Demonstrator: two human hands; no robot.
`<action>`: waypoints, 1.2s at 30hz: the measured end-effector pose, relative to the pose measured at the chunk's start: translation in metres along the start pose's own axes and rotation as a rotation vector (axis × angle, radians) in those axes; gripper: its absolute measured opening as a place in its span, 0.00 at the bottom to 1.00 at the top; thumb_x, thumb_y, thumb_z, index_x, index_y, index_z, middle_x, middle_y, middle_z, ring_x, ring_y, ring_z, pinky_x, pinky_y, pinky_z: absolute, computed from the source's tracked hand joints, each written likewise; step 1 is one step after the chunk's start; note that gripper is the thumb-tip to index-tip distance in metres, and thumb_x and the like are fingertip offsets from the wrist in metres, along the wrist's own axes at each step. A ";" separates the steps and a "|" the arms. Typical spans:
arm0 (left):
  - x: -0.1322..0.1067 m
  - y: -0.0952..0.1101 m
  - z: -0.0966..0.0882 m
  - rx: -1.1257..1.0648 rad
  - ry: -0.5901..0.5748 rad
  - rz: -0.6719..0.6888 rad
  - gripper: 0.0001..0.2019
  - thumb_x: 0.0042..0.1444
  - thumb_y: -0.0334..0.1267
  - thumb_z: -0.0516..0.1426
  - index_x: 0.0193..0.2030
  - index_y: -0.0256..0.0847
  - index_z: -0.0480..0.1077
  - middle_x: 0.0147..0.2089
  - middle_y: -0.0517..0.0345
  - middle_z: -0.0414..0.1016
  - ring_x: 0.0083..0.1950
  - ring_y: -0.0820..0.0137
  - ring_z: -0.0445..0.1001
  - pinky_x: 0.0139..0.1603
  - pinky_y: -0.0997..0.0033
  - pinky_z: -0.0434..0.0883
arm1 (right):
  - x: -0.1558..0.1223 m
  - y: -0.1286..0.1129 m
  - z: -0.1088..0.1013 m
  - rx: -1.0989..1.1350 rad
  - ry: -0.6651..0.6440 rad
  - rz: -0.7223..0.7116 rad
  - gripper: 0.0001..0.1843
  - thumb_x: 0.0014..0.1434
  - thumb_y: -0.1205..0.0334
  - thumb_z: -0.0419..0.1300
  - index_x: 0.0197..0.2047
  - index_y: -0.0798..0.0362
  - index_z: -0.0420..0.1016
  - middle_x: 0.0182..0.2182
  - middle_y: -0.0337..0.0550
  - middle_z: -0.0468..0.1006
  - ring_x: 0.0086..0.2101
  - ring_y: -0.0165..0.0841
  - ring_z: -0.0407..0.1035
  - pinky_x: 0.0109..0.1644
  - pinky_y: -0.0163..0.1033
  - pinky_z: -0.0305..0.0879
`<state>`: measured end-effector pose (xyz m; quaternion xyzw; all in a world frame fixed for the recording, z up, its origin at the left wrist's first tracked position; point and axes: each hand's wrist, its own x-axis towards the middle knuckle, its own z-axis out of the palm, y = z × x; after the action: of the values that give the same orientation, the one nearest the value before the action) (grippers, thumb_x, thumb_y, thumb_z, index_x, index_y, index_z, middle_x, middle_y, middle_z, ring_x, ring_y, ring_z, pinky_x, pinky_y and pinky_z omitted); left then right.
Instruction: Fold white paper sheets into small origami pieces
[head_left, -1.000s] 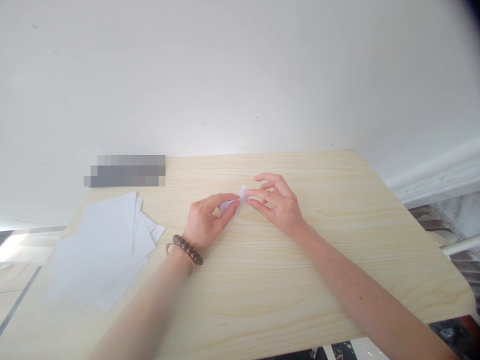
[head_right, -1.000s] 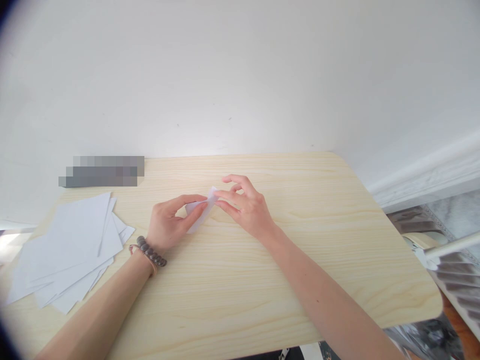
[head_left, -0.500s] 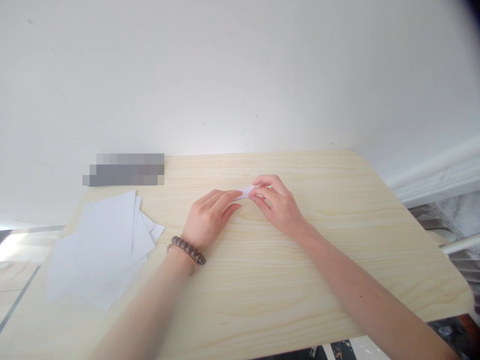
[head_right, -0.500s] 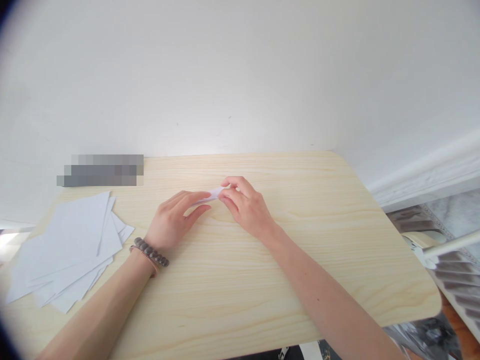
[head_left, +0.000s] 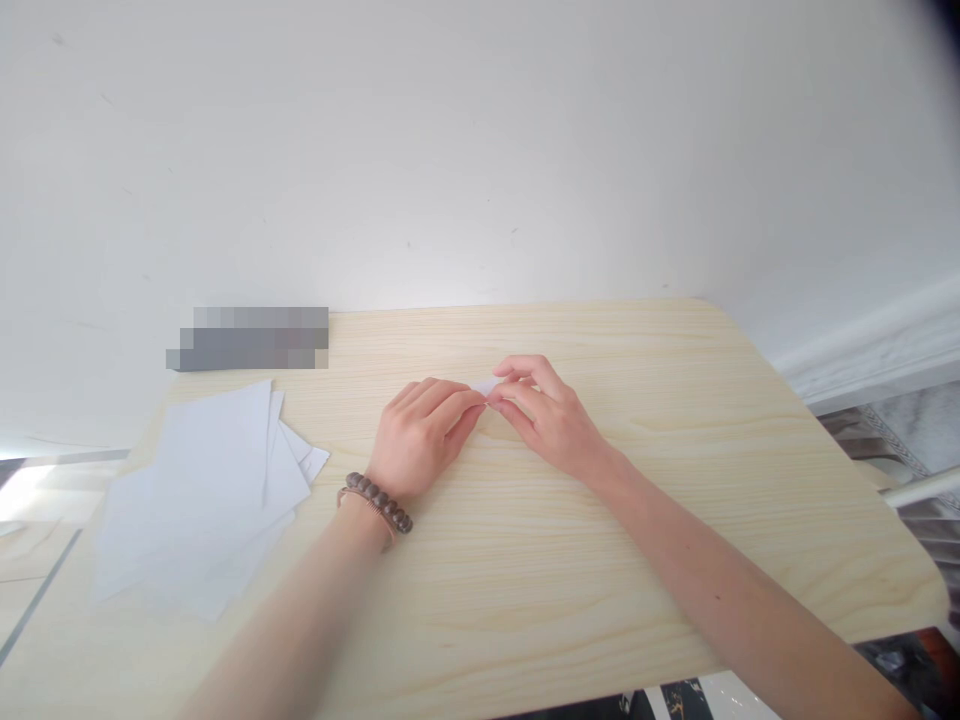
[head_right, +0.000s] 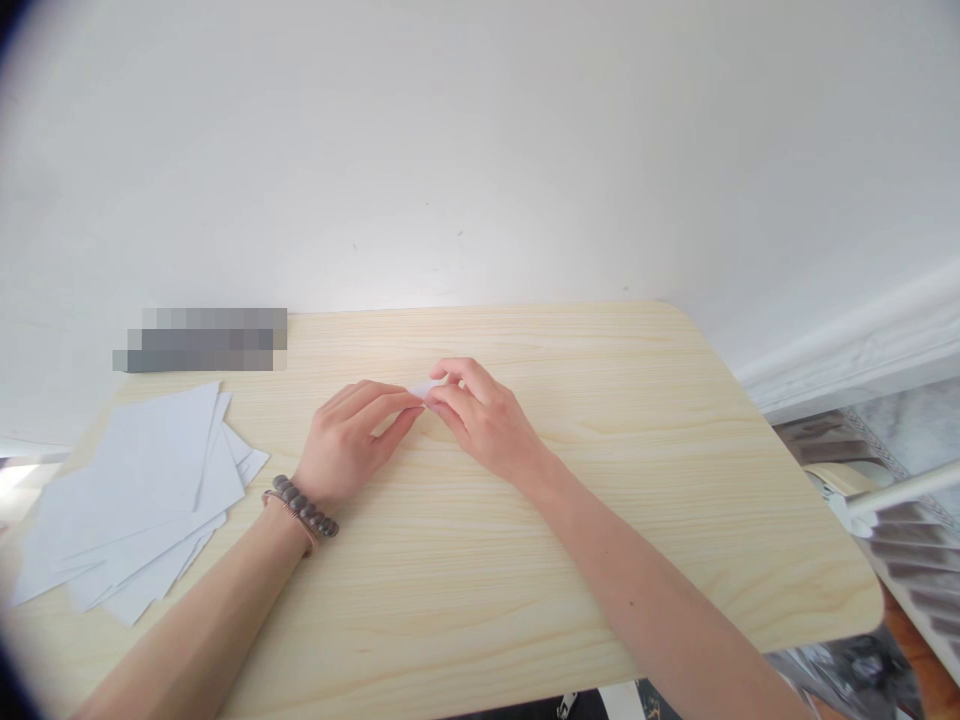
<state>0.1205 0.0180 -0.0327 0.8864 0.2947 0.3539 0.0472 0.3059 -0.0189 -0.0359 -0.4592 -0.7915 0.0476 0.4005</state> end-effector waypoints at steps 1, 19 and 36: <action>0.000 0.001 0.000 -0.007 -0.002 0.002 0.05 0.57 0.33 0.54 0.39 0.42 0.70 0.37 0.58 0.75 0.36 0.71 0.70 0.39 0.70 0.66 | 0.000 0.000 0.000 -0.003 -0.003 -0.003 0.06 0.60 0.68 0.52 0.36 0.52 0.69 0.45 0.46 0.65 0.39 0.30 0.67 0.44 0.38 0.68; 0.001 -0.001 0.000 -0.019 -0.017 -0.014 0.04 0.57 0.30 0.54 0.36 0.41 0.69 0.36 0.59 0.75 0.35 0.72 0.69 0.38 0.70 0.64 | -0.001 0.003 -0.003 -0.041 -0.002 0.082 0.04 0.58 0.61 0.56 0.34 0.52 0.68 0.42 0.45 0.65 0.38 0.30 0.68 0.44 0.39 0.67; -0.002 -0.004 0.001 -0.038 0.021 0.014 0.05 0.57 0.30 0.54 0.38 0.42 0.70 0.37 0.57 0.75 0.36 0.71 0.70 0.38 0.69 0.67 | 0.000 0.001 -0.004 -0.012 -0.050 0.068 0.03 0.58 0.66 0.55 0.35 0.51 0.70 0.46 0.45 0.62 0.40 0.30 0.66 0.45 0.39 0.68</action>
<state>0.1179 0.0206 -0.0355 0.8836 0.2824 0.3689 0.0586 0.3097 -0.0197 -0.0339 -0.4868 -0.7855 0.0677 0.3761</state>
